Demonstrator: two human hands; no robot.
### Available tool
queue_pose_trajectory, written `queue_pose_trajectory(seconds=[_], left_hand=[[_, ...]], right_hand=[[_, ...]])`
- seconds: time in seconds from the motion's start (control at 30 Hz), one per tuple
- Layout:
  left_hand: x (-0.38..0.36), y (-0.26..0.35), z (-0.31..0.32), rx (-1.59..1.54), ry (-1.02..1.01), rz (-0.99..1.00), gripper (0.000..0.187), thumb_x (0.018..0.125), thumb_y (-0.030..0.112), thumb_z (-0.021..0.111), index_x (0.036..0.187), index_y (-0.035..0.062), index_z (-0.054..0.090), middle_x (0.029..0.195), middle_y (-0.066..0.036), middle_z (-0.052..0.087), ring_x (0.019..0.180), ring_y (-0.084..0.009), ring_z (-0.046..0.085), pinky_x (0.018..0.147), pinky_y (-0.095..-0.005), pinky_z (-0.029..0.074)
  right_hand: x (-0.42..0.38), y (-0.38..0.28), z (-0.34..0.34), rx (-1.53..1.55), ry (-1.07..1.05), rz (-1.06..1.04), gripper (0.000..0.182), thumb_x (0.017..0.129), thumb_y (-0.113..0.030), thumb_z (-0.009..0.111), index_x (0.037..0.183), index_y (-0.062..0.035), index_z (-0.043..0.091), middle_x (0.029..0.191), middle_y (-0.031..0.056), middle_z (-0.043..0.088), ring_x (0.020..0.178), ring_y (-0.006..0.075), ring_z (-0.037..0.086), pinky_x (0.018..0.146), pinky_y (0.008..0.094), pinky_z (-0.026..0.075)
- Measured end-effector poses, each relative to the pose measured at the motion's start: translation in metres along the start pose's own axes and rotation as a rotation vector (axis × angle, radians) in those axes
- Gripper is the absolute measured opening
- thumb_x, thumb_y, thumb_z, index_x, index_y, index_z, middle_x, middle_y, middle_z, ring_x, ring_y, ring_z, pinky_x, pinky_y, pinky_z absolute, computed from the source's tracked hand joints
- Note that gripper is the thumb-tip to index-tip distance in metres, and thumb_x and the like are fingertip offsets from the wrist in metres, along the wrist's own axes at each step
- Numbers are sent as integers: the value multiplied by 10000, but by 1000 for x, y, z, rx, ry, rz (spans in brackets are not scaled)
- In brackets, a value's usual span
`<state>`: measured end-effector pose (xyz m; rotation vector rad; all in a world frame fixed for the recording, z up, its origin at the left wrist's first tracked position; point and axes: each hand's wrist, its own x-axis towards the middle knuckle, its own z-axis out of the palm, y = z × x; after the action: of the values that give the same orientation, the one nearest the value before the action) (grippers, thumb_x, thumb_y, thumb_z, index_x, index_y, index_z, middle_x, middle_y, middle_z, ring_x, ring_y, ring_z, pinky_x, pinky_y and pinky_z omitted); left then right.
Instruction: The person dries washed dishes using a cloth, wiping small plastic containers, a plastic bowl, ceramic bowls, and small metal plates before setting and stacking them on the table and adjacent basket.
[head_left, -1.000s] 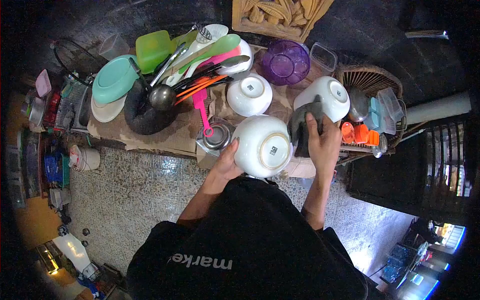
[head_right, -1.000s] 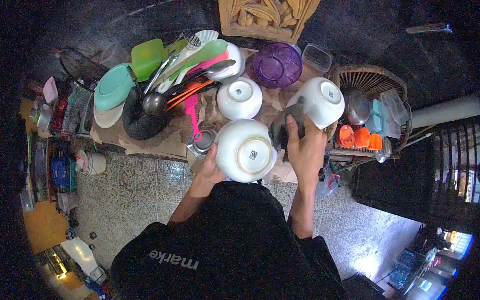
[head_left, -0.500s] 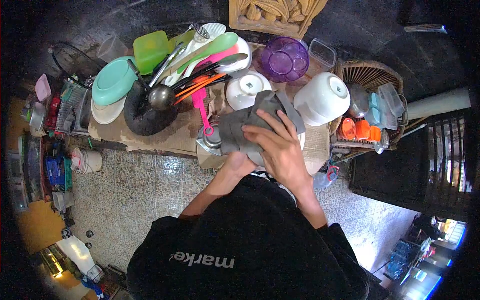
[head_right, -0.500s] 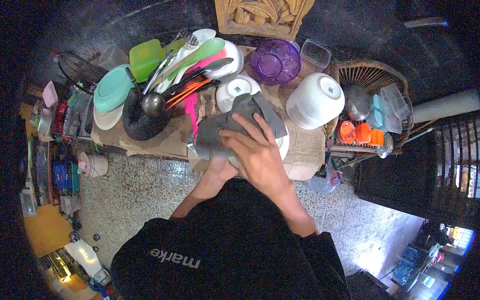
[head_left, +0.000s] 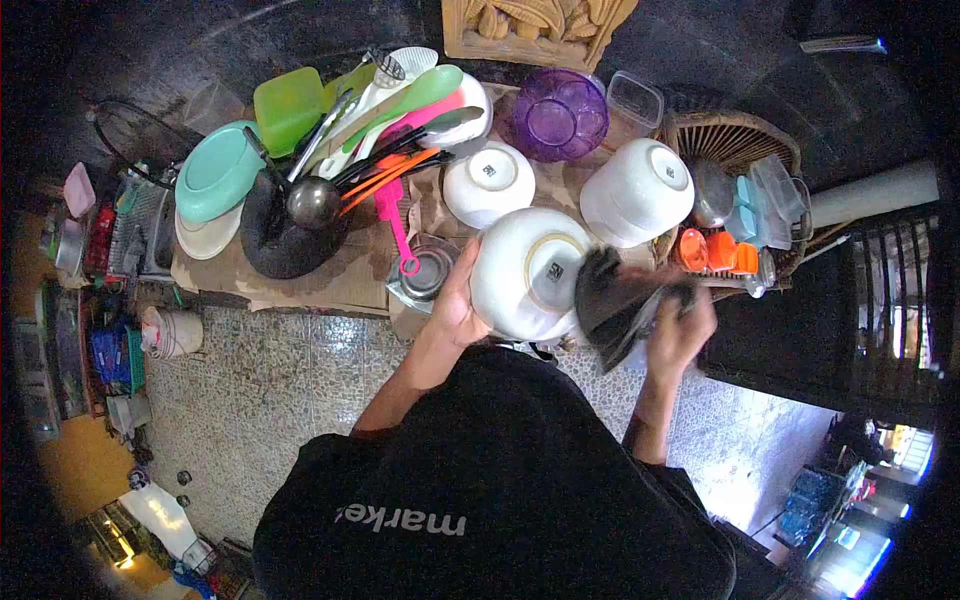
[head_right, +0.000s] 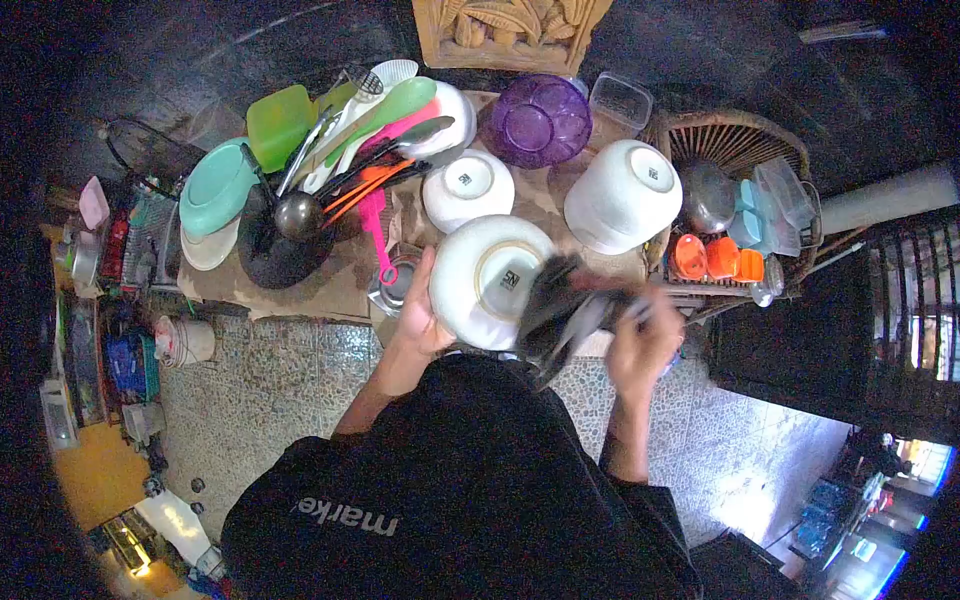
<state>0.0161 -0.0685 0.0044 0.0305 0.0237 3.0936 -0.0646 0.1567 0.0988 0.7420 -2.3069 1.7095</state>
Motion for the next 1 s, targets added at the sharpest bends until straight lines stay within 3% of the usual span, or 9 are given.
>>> queue_pose_trajectory(seconds=[0.03,0.17,0.2,0.3,0.4,0.63,0.7,0.9,1.0], left_hand=[[-1,0,-3,57,59,11,583,1003,450,382,1425,49,347,1382,-163,484,1259,-290,500,1054,-478,424],[-4,-3,-3,78,48,-69,565,1006,444,377,1413,52,365,1365,-166,499,1229,-289,529,1033,-464,447],[-5,-3,-3,70,11,-98,586,1002,460,370,1415,44,364,1383,-183,477,1245,-309,510,1042,-499,426],[-2,-9,8,68,-31,-108,579,1006,463,354,1403,42,376,1374,-184,483,1237,-309,517,1033,-492,435],[1,-10,13,88,-36,-60,548,1015,450,341,1384,49,395,1341,-165,516,1215,-285,541,1013,-449,466],[15,-3,8,-138,-141,102,616,999,501,334,1422,55,383,1409,-151,466,1286,-297,467,1123,-485,315],[21,0,17,124,-39,234,573,1019,451,327,1437,60,352,1448,-122,427,1302,-265,451,1115,-448,340],[18,-10,31,452,44,261,573,1016,464,324,1431,68,325,1385,-124,473,1272,-255,471,1080,-431,371],[18,-9,23,468,190,255,574,1010,471,347,1423,73,343,1386,-118,476,1260,-253,484,1071,-434,382]], right_hand=[[10,6,-2,-113,264,83,193,898,-160,595,926,28,625,839,88,672,750,227,621,778,319,489],[58,14,10,254,433,-55,260,947,-199,588,1085,20,611,1000,76,611,894,150,541,820,314,444],[66,11,12,424,326,134,344,946,-215,598,1199,14,562,1099,122,585,990,176,531,882,322,424],[68,14,26,-106,-215,45,352,926,-144,590,1240,3,532,1142,167,612,1029,281,577,907,344,430],[71,-27,34,51,-678,-216,583,747,53,528,1325,-16,514,1300,159,580,1304,325,464,1092,391,331],[0,-28,52,-218,-214,-126,731,629,175,439,1339,11,497,1445,217,412,1393,413,280,1140,447,237],[-11,-36,66,-261,-172,-126,738,625,164,465,1340,-16,509,1458,208,396,1386,448,275,1137,473,233],[-7,-47,63,-305,-256,-271,671,638,158,506,1279,-33,558,1341,156,547,1340,420,376,1116,507,276],[-9,-44,53,-210,-227,-63,419,799,8,613,1216,10,563,1188,214,620,1112,344,601,1005,406,429]])
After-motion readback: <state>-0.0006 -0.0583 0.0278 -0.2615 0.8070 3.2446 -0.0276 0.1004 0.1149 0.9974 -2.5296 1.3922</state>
